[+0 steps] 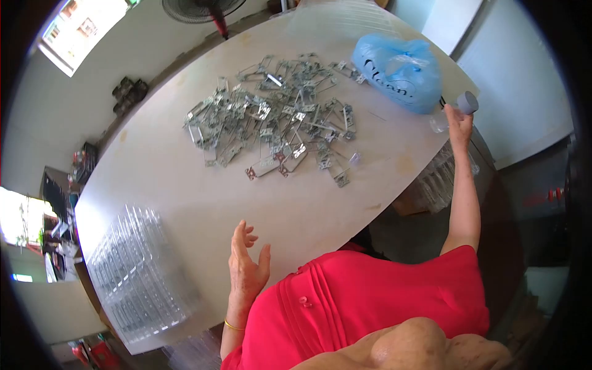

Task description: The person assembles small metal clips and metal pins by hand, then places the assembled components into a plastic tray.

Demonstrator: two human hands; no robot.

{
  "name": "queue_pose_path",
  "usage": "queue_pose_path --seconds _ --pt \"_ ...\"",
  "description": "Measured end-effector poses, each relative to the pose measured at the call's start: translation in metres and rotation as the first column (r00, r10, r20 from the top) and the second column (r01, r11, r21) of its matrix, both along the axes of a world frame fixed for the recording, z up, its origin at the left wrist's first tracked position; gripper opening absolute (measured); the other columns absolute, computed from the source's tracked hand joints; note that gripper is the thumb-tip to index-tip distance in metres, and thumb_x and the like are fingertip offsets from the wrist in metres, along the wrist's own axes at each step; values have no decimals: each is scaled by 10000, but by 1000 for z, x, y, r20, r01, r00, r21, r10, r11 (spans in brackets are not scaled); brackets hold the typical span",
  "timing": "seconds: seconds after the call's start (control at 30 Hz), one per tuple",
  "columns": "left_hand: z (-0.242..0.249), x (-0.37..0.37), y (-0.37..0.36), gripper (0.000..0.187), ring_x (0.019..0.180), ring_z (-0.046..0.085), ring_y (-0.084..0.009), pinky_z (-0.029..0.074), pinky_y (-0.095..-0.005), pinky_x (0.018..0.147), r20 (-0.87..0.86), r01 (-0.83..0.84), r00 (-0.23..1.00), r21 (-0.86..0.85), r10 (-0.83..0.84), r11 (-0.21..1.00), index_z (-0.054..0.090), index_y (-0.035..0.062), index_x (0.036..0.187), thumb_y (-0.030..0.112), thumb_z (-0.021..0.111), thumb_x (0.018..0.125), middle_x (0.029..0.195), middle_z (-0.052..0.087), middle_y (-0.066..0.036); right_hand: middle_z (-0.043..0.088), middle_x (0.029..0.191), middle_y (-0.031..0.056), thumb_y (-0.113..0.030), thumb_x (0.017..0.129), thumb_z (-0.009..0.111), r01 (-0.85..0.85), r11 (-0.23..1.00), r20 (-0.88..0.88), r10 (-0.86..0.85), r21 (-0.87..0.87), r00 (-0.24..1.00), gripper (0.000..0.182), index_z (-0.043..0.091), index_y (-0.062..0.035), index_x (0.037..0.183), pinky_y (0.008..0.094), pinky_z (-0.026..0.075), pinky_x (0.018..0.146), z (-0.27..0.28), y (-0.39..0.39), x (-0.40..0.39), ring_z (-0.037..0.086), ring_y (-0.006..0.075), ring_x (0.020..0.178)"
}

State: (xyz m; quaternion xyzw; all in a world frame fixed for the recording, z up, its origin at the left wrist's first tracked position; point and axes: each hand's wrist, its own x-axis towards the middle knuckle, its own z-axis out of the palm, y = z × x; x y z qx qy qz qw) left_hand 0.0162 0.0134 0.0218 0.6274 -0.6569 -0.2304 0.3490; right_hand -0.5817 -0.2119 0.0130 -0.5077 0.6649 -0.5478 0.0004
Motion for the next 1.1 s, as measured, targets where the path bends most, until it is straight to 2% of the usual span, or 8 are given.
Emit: queue_pose_path --seconds 0.07,0.37,0.63,0.83,0.9,0.97,1.07,1.1 --pt "-1 2 3 767 1017 658 -272 549 -401 879 17 -33 999 1 33 999 332 12 1523 7 727 866 1291 608 -192 657 1214 147 -448 870 804 180 960 -25 -179 213 984 702 546 45 1298 375 504 962 -23 -27 -40 646 250 1105" --pt "-9 3 7 744 1003 649 -246 541 -390 883 -6 -110 994 68 111 992 334 39 1535 6 704 890 1282 616 -175 603 1326 178 -396 842 836 -88 992 192 70 85 979 804 468 31 1415 366 461 1023 -33 -54 -67 576 249 1216" --pt "-19 11 4 750 960 659 -281 554 -396 837 24 -83 996 30 83 996 330 1 1528 14 711 882 1236 625 -198 682 1226 172 -302 868 795 105 925 -89 -77 364 993 640 530 12 1358 403 498 965 -97 -46 -85 664 283 1110" --pt "20 21 8 395 814 637 -162 533 -290 737 -202 -127 968 128 151 984 520 -18 1266 -35 669 900 995 628 -129 697 1172 173 -297 901 760 209 929 -67 -198 306 978 541 579 41 1282 417 509 931 -122 -50 -115 676 292 1064" --pt "46 22 18 313 755 599 -107 498 -246 712 -499 -137 860 -21 108 990 535 -2 1145 -110 638 871 917 618 -90 697 1151 172 -280 933 726 333 900 -155 -300 280 941 481 587 32 1272 417 517 914 -114 -39 -108 682 291 1024" --pt "89 20 30 292 594 550 -110 488 -261 589 -450 -223 882 -143 137 964 579 10 1046 -154 648 814 766 594 -46 695 1144 162 -257 954 702 275 936 -127 -252 219 959 436 590 30 1263 400 521 905 -100 -23 -76 682 271 1016" --pt "129 30 55 243 394 468 -205 366 -308 362 -743 217 398 -493 -538 842 499 60 690 153 553 908 565 564 -53 687 1128 136 -211 991 657 97 991 -23 -95 95 995 353 595 25 1246 360 527 889 -68 1 5 676 221 1008" --pt "136 42 49 192 393 343 -138 289 -307 372 -507 425 389 -642 -769 638 478 126 777 58 493 956 589 482 -21 682 1119 119 -188 1008 636 -41 999 43 40 28 998 314 596 21 1238 336 528 881 -55 10 35 670 192 1007"
